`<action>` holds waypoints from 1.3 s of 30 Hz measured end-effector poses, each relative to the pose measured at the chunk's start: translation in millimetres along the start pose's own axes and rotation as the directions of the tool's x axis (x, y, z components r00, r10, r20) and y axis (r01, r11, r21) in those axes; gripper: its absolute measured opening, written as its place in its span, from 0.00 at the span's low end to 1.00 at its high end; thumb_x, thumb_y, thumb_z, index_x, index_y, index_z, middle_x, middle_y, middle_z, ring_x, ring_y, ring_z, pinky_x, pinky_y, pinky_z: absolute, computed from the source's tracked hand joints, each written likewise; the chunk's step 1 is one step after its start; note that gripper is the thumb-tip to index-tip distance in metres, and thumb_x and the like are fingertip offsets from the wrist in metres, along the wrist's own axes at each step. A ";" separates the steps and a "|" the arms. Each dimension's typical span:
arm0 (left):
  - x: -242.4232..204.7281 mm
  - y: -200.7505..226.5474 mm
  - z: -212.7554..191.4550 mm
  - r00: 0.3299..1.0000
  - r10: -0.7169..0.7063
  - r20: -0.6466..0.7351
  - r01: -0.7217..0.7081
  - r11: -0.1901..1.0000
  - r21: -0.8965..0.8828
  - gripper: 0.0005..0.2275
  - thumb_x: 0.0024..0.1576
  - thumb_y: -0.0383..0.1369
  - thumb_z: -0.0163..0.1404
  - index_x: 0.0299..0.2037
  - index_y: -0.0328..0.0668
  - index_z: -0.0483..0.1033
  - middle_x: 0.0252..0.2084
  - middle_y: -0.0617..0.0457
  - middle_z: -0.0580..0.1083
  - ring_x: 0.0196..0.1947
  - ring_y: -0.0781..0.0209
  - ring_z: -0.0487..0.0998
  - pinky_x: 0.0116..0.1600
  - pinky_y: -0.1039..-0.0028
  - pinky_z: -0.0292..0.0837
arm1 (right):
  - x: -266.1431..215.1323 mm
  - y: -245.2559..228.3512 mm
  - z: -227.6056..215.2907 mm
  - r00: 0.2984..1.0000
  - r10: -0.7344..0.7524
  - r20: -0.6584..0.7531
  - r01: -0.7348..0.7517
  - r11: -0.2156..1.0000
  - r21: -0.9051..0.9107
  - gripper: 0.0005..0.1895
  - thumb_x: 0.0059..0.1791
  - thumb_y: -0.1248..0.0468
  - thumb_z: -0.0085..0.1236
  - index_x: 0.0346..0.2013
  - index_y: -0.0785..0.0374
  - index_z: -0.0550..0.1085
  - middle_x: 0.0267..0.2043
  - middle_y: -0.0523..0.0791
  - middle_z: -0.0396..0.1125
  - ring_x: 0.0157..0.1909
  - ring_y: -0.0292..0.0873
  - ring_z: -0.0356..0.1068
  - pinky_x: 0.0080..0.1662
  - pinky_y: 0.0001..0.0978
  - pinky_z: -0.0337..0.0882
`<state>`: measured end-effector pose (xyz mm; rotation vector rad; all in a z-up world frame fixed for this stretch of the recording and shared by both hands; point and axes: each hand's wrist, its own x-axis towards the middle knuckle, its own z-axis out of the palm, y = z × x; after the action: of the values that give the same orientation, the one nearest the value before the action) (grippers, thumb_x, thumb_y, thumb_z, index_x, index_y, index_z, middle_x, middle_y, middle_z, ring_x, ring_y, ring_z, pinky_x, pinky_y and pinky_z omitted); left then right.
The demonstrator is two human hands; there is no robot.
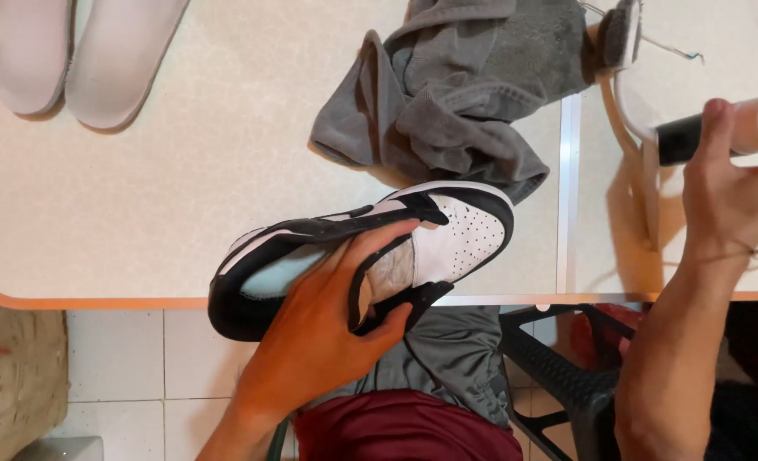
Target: A person is cleaning a black and white sneaker using cleaning foam, a brush, and a cloth on a workspace.
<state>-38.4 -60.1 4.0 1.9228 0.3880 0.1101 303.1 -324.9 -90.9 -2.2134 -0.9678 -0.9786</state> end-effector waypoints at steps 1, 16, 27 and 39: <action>1.0 -0.4 0.7 0.998 0.055 -0.009 -0.055 0.998 -0.001 0.28 0.55 0.30 0.55 0.67 0.49 0.62 0.66 0.50 0.73 0.65 0.49 0.74 0.61 0.66 0.69 | -6.4 17.2 3.2 0.993 0.099 0.064 -0.105 0.990 0.091 0.19 0.65 0.73 0.80 0.53 0.82 0.73 0.47 0.63 0.77 0.48 0.58 0.80 0.52 0.48 0.78; 29.0 22.3 -7.2 0.872 -0.355 0.337 0.321 0.934 0.155 0.33 0.54 0.35 0.53 0.69 0.74 0.55 0.24 0.52 0.77 0.25 0.51 0.83 0.39 0.65 0.73 | 13.1 -149.5 -79.1 0.698 -0.366 0.615 -0.357 0.567 0.742 0.23 0.46 0.63 0.62 0.53 0.67 0.68 0.39 0.50 0.72 0.34 0.42 0.70 0.40 0.33 0.70; 27.5 11.4 -5.4 0.928 -0.243 0.283 0.243 0.969 0.036 0.31 0.51 0.34 0.54 0.66 0.70 0.57 0.62 0.64 0.76 0.43 0.53 0.83 0.46 0.65 0.73 | 14.2 -181.1 -76.5 0.591 -0.591 0.549 0.377 0.804 0.460 0.32 0.45 0.35 0.66 0.59 0.39 0.74 0.39 0.43 0.67 0.27 0.38 0.67 0.24 0.36 0.67; 28.4 10.4 -4.0 0.935 -0.225 0.273 0.225 0.974 0.030 0.31 0.51 0.34 0.54 0.65 0.69 0.57 0.61 0.63 0.76 0.45 0.53 0.84 0.47 0.65 0.73 | 10.4 -180.0 -71.6 0.633 -0.605 0.483 0.332 0.776 0.536 0.30 0.46 0.42 0.71 0.59 0.46 0.74 0.40 0.46 0.70 0.33 0.40 0.70 0.30 0.34 0.71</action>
<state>-10.4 -50.9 12.1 1.8463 0.4157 -0.3059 139.2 -261.7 -8.7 -1.9573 -1.9620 -0.1169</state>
